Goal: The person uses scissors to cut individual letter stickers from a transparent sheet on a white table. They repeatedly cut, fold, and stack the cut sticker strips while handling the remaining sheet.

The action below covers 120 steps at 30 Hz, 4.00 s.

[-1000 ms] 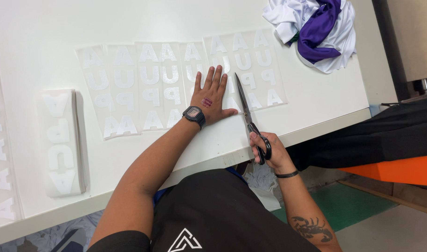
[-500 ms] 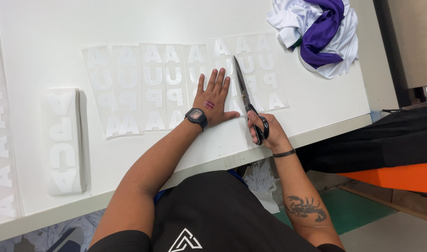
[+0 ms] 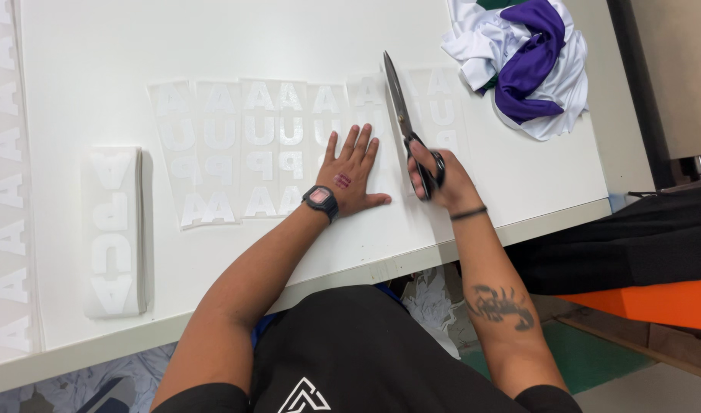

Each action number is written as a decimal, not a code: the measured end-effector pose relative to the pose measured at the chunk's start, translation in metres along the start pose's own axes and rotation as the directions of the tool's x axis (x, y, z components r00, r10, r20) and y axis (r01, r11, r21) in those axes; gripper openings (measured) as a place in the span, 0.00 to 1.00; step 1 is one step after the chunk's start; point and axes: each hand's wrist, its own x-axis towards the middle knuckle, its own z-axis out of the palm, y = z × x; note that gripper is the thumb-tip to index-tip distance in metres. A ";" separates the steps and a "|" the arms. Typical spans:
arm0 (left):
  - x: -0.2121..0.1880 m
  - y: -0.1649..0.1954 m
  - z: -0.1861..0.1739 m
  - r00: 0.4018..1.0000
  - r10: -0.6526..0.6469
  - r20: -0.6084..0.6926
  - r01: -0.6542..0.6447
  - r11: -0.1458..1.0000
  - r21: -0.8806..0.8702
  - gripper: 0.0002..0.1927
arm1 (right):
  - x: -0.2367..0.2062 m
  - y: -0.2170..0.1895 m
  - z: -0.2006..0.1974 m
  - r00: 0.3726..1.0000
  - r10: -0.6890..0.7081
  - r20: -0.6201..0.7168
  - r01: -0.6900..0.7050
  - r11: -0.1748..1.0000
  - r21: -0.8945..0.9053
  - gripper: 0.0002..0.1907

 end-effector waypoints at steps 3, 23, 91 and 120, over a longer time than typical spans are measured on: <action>-0.006 -0.011 0.002 1.000 0.003 -0.004 -0.003 1.000 0.007 0.62 | -0.043 0.041 -0.037 0.986 -0.150 0.066 0.152 0.988 -0.018 0.26; 0.056 0.075 0.029 1.000 -0.006 -0.023 0.006 1.000 -0.016 0.51 | -0.187 0.233 -0.126 0.980 0.162 -0.118 -0.168 0.985 -0.034 0.22; 0.052 0.078 0.023 1.000 0.007 0.002 -0.007 0.999 0.039 0.56 | -0.104 0.153 -0.111 0.970 0.169 -0.173 -0.172 0.985 -0.003 0.23; 0.051 0.071 0.013 0.999 0.008 -0.033 -0.008 1.000 0.005 0.56 | 0.003 0.005 -0.057 0.994 0.042 -0.100 -0.042 0.999 -0.003 0.24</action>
